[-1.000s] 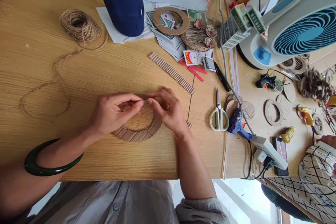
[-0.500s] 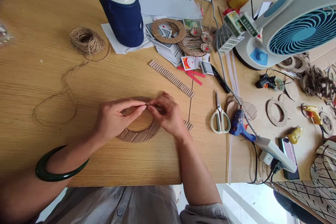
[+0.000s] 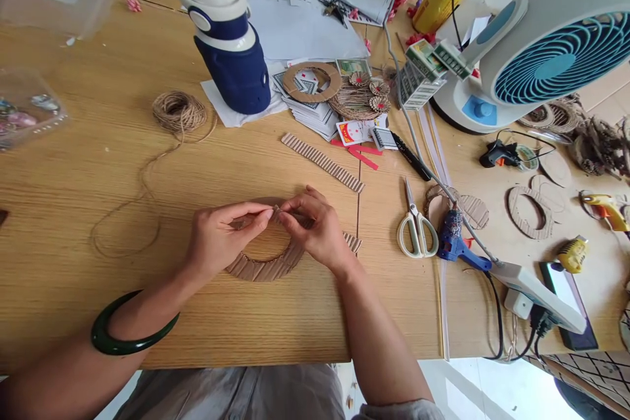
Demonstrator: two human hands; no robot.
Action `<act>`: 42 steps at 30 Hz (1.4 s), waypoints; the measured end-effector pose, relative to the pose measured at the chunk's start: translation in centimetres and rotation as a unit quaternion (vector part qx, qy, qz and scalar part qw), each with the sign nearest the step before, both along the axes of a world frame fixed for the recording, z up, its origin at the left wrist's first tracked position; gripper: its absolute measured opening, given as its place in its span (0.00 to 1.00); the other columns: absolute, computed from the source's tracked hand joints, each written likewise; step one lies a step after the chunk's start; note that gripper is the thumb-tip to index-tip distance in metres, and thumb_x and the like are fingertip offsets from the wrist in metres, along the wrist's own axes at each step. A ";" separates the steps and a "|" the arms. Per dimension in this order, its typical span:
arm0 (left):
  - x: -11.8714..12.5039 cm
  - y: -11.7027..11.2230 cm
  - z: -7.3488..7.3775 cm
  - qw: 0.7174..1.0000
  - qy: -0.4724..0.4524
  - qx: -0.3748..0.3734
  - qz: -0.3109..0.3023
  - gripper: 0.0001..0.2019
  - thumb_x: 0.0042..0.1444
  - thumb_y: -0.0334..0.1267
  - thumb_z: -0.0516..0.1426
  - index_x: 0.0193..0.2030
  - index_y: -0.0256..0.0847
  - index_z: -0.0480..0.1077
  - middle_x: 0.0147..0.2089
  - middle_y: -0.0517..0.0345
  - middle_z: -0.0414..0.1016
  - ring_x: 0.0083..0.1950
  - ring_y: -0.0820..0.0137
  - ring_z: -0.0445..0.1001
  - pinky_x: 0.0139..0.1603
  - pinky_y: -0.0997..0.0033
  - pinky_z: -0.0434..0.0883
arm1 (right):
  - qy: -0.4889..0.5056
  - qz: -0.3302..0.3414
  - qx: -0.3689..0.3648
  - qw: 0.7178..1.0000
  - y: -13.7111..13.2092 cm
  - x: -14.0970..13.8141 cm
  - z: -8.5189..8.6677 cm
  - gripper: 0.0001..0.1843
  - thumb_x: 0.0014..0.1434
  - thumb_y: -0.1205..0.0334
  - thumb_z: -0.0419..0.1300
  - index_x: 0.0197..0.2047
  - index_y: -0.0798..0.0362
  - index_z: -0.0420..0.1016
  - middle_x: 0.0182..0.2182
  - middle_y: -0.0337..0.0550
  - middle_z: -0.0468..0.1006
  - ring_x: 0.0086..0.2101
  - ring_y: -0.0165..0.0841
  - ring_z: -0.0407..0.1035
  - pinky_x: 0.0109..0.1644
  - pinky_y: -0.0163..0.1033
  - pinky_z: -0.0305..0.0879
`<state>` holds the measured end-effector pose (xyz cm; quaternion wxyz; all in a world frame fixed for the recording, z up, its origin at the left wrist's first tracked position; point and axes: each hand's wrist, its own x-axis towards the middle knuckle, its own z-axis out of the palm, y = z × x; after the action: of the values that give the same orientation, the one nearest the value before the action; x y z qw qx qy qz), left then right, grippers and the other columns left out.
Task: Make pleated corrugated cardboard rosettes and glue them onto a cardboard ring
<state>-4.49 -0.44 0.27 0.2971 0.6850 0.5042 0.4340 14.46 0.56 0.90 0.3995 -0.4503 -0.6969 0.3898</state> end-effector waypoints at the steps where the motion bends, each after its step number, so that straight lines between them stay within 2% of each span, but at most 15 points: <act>1: 0.0 0.0 0.0 1.000 -0.001 0.000 -0.001 0.04 0.60 0.34 0.63 0.37 0.43 0.81 0.35 0.62 0.86 0.30 0.72 0.83 0.33 0.79 0.77 | 0.003 0.000 0.000 1.000 0.0 0.0 0.0 0.03 0.63 0.63 0.64 0.36 0.49 0.76 0.33 0.36 0.81 0.37 0.32 0.75 0.71 0.56 0.56; 9: 0.1 -0.1 0.2 1.000 -0.008 0.000 -0.013 0.04 0.60 0.33 0.63 0.38 0.42 0.81 0.37 0.61 0.86 0.32 0.72 0.83 0.37 0.79 0.77 | 0.015 -0.014 -0.013 1.000 -0.1 -0.1 -0.1 0.03 0.63 0.63 0.64 0.36 0.49 0.76 0.33 0.39 0.80 0.39 0.34 0.73 0.63 0.51 0.65; 13: 0.1 -0.2 0.2 1.000 -0.001 0.004 -0.012 0.04 0.60 0.33 0.63 0.37 0.43 0.81 0.34 0.63 0.86 0.30 0.72 0.82 0.36 0.78 0.77 | 0.015 -0.013 -0.021 1.000 -0.2 -0.2 0.0 0.03 0.63 0.64 0.64 0.36 0.49 0.76 0.33 0.39 0.80 0.40 0.35 0.73 0.59 0.48 0.68; 17: 0.1 -0.2 0.3 1.000 0.012 0.019 -0.009 0.04 0.61 0.34 0.62 0.38 0.43 0.81 0.35 0.63 0.86 0.31 0.72 0.82 0.36 0.77 0.77 | 0.018 -0.011 -0.015 1.000 -0.1 -0.2 -0.2 0.04 0.63 0.61 0.65 0.35 0.49 0.76 0.33 0.39 0.80 0.38 0.34 0.72 0.61 0.49 0.67; 21: 0.1 -0.2 0.3 1.000 0.016 0.025 -0.008 0.04 0.61 0.34 0.62 0.38 0.44 0.81 0.36 0.63 0.86 0.31 0.72 0.83 0.36 0.77 0.78 | 0.021 -0.005 -0.013 1.000 0.0 0.0 -0.3 0.10 0.65 0.55 0.64 0.34 0.49 0.77 0.31 0.37 0.79 0.35 0.33 0.72 0.66 0.53 0.63; 25: 0.1 -0.3 0.2 1.000 -0.007 -0.007 0.005 0.04 0.61 0.36 0.62 0.39 0.44 0.81 0.38 0.63 0.86 0.33 0.71 0.84 0.37 0.77 0.79 | 0.020 -0.004 -0.023 1.000 0.0 0.1 0.0 0.11 0.65 0.52 0.64 0.35 0.49 0.78 0.33 0.37 0.82 0.37 0.32 0.75 0.70 0.53 0.59; 30: 0.1 -0.3 0.1 0.999 -0.007 -0.032 0.004 0.05 0.62 0.38 0.62 0.40 0.44 0.81 0.39 0.62 0.87 0.34 0.70 0.84 0.38 0.76 0.80 | 0.024 -0.020 -0.047 0.998 -0.1 -0.1 0.0 0.14 0.64 0.47 0.65 0.34 0.49 0.78 0.32 0.39 0.81 0.38 0.34 0.75 0.68 0.52 0.61; 37: 0.2 -0.4 0.2 1.000 0.027 0.011 -0.002 0.05 0.62 0.36 0.61 0.41 0.45 0.81 0.40 0.61 0.87 0.34 0.70 0.84 0.40 0.75 0.80 | 0.025 -0.023 -0.068 0.997 -0.1 -0.2 -0.3 0.16 0.63 0.45 0.65 0.34 0.50 0.78 0.32 0.40 0.80 0.37 0.34 0.73 0.60 0.50 0.69; 42: 0.2 -0.3 0.4 0.998 0.029 0.056 -0.017 0.06 0.62 0.32 0.61 0.41 0.43 0.81 0.41 0.60 0.86 0.37 0.71 0.84 0.43 0.75 0.80 | 0.024 -0.028 -0.082 0.996 -0.1 -0.2 -0.2 0.11 0.64 0.52 0.65 0.34 0.50 0.77 0.32 0.41 0.79 0.39 0.34 0.74 0.56 0.46 0.71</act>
<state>-4.28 -0.76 0.66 0.2507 0.7212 0.4763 0.4360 14.22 0.41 0.68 0.3890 -0.4916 -0.6396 0.4448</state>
